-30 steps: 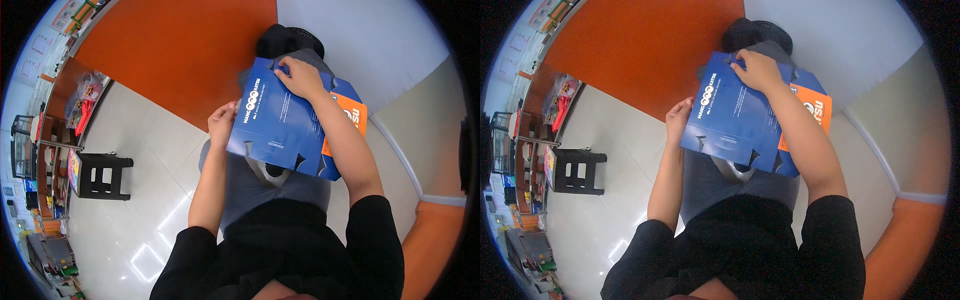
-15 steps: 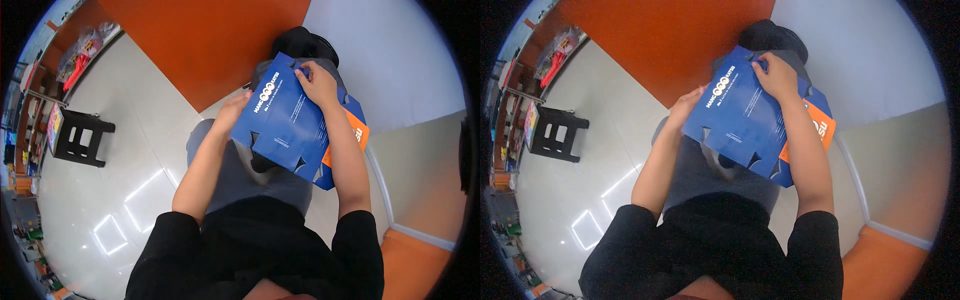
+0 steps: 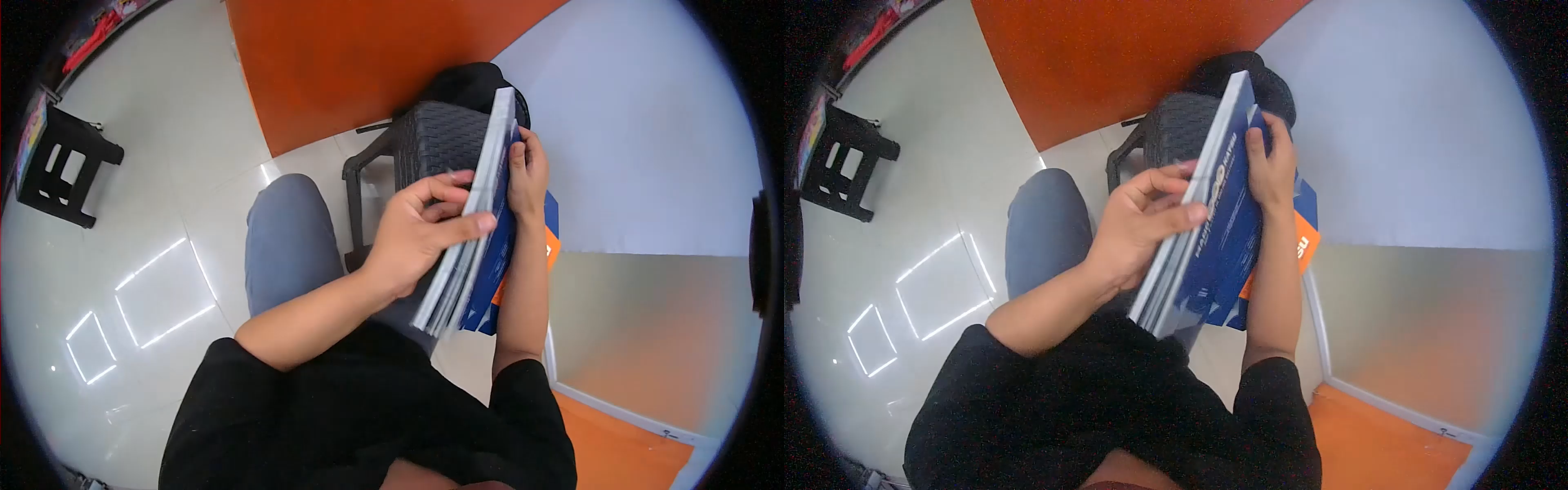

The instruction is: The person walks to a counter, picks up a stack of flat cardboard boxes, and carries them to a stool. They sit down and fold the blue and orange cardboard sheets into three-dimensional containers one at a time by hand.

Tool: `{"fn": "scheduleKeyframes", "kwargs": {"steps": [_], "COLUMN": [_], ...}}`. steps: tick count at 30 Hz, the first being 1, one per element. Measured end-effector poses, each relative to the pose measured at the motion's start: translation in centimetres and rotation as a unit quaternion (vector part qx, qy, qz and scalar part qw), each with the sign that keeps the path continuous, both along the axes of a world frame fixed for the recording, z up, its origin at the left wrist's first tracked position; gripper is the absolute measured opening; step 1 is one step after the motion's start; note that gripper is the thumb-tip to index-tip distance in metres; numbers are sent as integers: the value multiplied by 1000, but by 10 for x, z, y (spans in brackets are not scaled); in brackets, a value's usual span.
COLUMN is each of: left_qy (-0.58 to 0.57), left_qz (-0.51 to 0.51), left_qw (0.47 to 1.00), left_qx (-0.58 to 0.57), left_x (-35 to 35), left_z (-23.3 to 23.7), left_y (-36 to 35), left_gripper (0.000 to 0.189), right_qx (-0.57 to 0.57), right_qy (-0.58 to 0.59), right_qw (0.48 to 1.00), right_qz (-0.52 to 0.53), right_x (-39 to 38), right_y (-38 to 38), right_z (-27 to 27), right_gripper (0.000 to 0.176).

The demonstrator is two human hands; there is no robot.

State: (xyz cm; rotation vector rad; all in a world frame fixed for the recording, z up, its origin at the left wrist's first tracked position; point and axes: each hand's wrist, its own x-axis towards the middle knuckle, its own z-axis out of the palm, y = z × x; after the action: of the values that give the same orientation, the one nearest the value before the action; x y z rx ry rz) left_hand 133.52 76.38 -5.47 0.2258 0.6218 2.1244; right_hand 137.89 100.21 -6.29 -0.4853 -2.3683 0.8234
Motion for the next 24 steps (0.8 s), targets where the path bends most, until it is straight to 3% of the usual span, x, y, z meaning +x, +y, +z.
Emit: {"fn": "scheduleKeyframes", "kwargs": {"steps": [3, 15, 22, 24], "left_qy": [65, 121, 273, 382], "left_qz": [5, 24, 16, 70], "left_qw": [998, 989, 954, 912], "left_qx": [-19, -86, -124, -131], "left_x": [8, 2, -12, -17], "left_z": [-1, 15, 15, 2], "left_y": [3, -12, -17, -13], "left_gripper": [34, 73, 45, 46], "right_qx": [1, -45, -24, -30], "right_qy": [27, 44, 43, 34], "right_qw": [999, 997, 998, 998], "right_qz": [20, 38, 28, 32], "right_x": [2, 3, 6, 6], "right_y": [11, 5, 17, 15], "right_z": [-7, -6, -16, -17], "right_gripper": [54, 63, 60, 59]}}
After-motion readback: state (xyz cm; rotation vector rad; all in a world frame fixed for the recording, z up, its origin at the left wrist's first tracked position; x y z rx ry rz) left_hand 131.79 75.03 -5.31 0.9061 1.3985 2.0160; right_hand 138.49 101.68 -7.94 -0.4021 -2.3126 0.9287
